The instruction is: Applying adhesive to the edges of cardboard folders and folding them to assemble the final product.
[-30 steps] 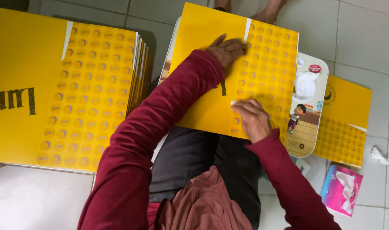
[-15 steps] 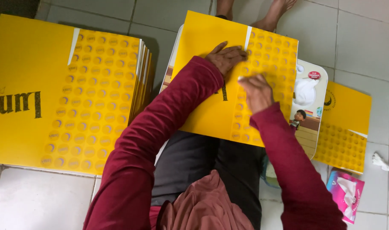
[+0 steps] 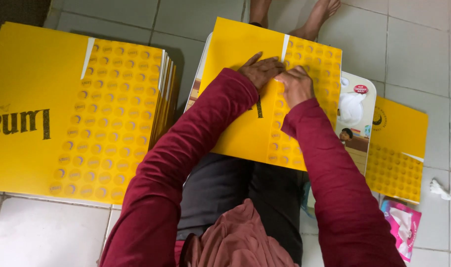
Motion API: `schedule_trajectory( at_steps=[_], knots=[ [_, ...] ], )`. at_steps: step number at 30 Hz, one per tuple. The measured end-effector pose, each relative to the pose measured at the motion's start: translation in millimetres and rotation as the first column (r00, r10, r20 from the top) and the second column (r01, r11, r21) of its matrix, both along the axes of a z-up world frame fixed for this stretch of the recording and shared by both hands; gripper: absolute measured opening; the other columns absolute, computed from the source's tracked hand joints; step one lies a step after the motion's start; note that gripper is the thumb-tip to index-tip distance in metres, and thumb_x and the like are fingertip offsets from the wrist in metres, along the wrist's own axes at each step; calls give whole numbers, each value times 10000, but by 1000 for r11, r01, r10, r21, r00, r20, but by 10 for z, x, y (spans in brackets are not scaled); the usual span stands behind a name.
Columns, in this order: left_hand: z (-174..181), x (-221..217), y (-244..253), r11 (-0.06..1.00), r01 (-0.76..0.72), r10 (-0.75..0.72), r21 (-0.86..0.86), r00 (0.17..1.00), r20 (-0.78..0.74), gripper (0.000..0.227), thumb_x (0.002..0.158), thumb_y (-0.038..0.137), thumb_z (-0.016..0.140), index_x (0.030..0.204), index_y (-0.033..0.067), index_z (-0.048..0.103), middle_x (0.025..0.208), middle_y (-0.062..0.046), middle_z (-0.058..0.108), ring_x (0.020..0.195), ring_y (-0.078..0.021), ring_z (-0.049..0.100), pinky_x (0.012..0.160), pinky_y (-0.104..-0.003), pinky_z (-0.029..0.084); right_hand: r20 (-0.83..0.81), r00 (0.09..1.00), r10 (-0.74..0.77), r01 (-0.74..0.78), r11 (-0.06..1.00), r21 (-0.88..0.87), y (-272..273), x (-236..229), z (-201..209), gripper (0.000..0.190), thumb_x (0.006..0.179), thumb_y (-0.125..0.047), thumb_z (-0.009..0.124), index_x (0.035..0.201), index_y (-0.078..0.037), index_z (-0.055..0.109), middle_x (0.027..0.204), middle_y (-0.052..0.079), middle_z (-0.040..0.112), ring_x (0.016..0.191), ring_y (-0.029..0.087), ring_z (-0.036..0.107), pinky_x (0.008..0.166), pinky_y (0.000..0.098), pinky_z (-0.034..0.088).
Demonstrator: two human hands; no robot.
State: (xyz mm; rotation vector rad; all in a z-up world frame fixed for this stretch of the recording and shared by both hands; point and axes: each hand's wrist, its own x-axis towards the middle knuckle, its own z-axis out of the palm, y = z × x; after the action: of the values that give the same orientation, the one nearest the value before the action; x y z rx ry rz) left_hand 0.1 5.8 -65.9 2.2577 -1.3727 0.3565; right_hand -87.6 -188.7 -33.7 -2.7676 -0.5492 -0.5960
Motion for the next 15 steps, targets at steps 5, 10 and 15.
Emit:
schedule_trajectory(
  at_steps=[5, 10, 15],
  knots=[
    [329, -51, 204, 984, 95, -90, 148, 995, -39, 591, 932, 215, 597, 1499, 276, 441, 1598, 121, 382, 1515, -144, 282, 1253, -496, 101, 8, 1000, 29, -29, 992, 121, 500, -609, 451, 257, 904, 120, 707, 1074, -59, 780, 1032, 113, 749, 952, 296, 645, 861, 381, 543],
    [585, 111, 175, 890, 174, -96, 422, 975, -199, 887, 816, 87, 654, 1601, 204, 259, 1693, -2, 229, 1562, -274, 158, 1233, -600, 52, -25, 997, 79, -72, 974, 213, 585, -1044, 792, 269, 916, 187, 667, 1099, 18, 768, 1146, 150, 751, 1004, 309, 645, 916, 393, 557],
    [315, 374, 193, 963, 5, 8, 271, 999, -45, 634, 957, 152, 523, 1571, 203, 376, 1658, 16, 324, 1523, -308, 275, 1202, -600, 129, 47, 995, 84, -93, 973, 214, 580, -910, 710, 281, 923, 192, 634, 1115, 32, 763, 1113, 149, 747, 981, 318, 634, 876, 408, 540]
  ],
)
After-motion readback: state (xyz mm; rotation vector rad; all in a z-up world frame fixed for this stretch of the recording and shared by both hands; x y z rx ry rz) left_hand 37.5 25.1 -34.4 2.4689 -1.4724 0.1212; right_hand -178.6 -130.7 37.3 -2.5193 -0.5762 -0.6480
